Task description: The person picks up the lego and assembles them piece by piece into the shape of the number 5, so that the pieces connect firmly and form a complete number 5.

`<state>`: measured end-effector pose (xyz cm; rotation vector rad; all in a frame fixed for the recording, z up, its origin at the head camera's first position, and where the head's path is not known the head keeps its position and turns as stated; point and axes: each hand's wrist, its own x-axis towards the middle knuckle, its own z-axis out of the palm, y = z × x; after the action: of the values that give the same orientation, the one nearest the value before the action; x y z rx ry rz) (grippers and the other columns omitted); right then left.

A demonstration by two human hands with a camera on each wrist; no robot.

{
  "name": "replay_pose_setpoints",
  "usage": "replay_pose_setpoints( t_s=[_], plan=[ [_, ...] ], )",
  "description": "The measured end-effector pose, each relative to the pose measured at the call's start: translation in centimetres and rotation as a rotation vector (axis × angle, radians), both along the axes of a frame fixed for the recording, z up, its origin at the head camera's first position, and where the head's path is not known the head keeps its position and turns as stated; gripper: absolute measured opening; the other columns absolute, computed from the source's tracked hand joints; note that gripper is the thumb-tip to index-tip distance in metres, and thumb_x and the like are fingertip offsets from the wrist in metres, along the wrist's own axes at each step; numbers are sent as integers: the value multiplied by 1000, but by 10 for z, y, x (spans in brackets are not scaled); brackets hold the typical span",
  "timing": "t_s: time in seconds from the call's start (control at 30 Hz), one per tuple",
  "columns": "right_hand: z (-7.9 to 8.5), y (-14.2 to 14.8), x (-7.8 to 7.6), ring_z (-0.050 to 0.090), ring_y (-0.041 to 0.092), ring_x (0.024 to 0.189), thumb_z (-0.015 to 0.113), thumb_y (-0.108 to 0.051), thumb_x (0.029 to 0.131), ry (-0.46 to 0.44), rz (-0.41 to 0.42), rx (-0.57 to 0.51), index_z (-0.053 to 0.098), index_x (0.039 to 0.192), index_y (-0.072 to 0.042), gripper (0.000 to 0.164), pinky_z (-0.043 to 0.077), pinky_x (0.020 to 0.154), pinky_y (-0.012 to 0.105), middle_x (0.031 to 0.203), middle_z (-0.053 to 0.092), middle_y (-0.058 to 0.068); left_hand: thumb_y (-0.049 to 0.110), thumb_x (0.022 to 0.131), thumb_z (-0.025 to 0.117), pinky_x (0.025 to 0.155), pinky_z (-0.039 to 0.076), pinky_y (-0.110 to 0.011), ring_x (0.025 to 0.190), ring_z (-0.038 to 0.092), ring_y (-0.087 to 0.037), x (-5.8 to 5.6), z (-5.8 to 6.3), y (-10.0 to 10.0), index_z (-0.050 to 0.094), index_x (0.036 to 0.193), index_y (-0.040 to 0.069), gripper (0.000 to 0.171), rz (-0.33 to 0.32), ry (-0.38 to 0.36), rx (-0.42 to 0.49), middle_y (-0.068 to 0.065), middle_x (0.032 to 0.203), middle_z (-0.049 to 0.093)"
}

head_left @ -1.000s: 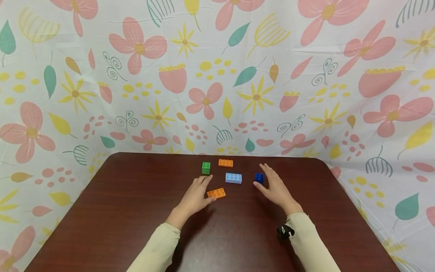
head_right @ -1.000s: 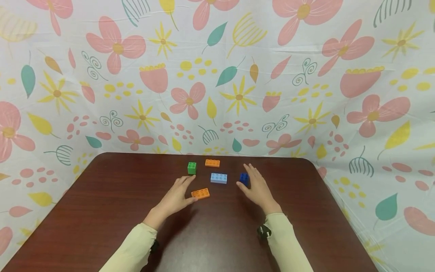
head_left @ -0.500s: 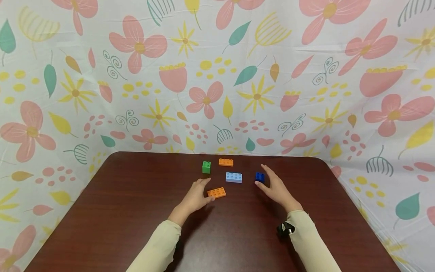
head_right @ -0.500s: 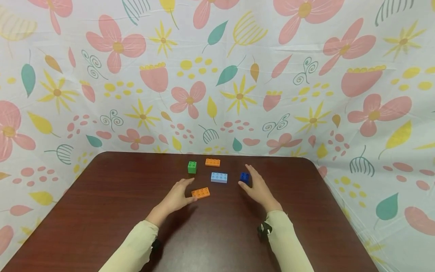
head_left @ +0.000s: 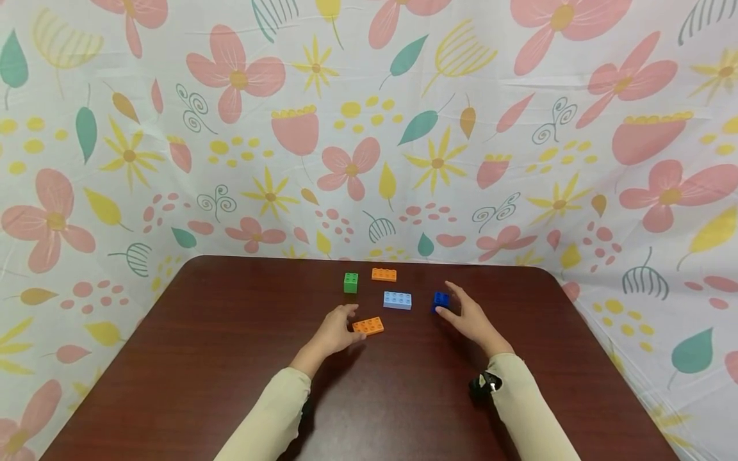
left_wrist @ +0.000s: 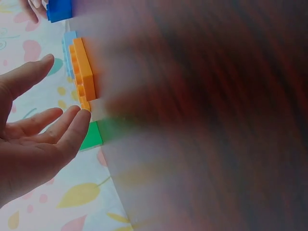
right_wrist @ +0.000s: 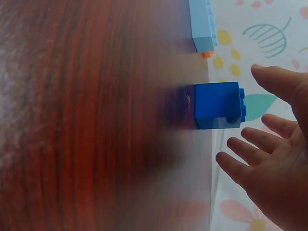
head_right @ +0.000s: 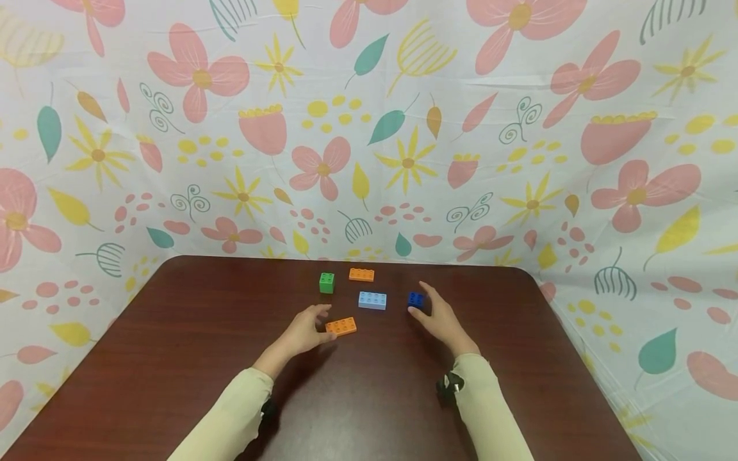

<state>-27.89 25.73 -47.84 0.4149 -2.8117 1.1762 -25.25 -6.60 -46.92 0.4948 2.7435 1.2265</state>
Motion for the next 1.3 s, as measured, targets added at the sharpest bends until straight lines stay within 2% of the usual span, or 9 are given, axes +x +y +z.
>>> replay_pose_setpoints(
  t_s=[0.23,0.5,0.77,0.9,1.3],
  plan=[
    [0,0,-4,37,50,130,62,-15,95,-40,17,-58,27,148,3,66,35,102,60,146,34,31,9,81,77,78,51,-42,95,58,-32,-5,-5,2,47,136,-6,65,28,-62,34,-24,120,57],
    [-4,2,-9,41,50,127,61,-15,95,-60,23,-87,32,145,6,61,35,102,59,142,38,33,7,81,76,73,52,-37,91,59,-28,-9,-8,5,52,133,-4,58,82,-145,73,-22,118,59],
    [-6,2,-12,43,49,125,59,-7,96,-75,-2,-103,38,141,6,52,36,102,59,137,42,35,4,80,77,72,51,-35,89,56,-27,-17,-13,4,60,125,-2,49,98,-171,102,-18,110,58],
    [-6,1,-14,45,49,123,58,-7,96,-65,-25,-90,44,136,5,45,37,101,59,133,46,35,4,78,79,74,50,-34,91,55,-26,-19,-14,5,64,120,0,44,101,-170,82,-14,105,57],
    [-11,3,-14,52,47,116,58,-2,95,-50,-49,-104,48,131,7,39,42,97,57,125,53,33,2,75,80,73,48,-34,88,52,-24,-18,-17,9,69,106,3,33,116,-168,51,-12,100,55]
  ],
)
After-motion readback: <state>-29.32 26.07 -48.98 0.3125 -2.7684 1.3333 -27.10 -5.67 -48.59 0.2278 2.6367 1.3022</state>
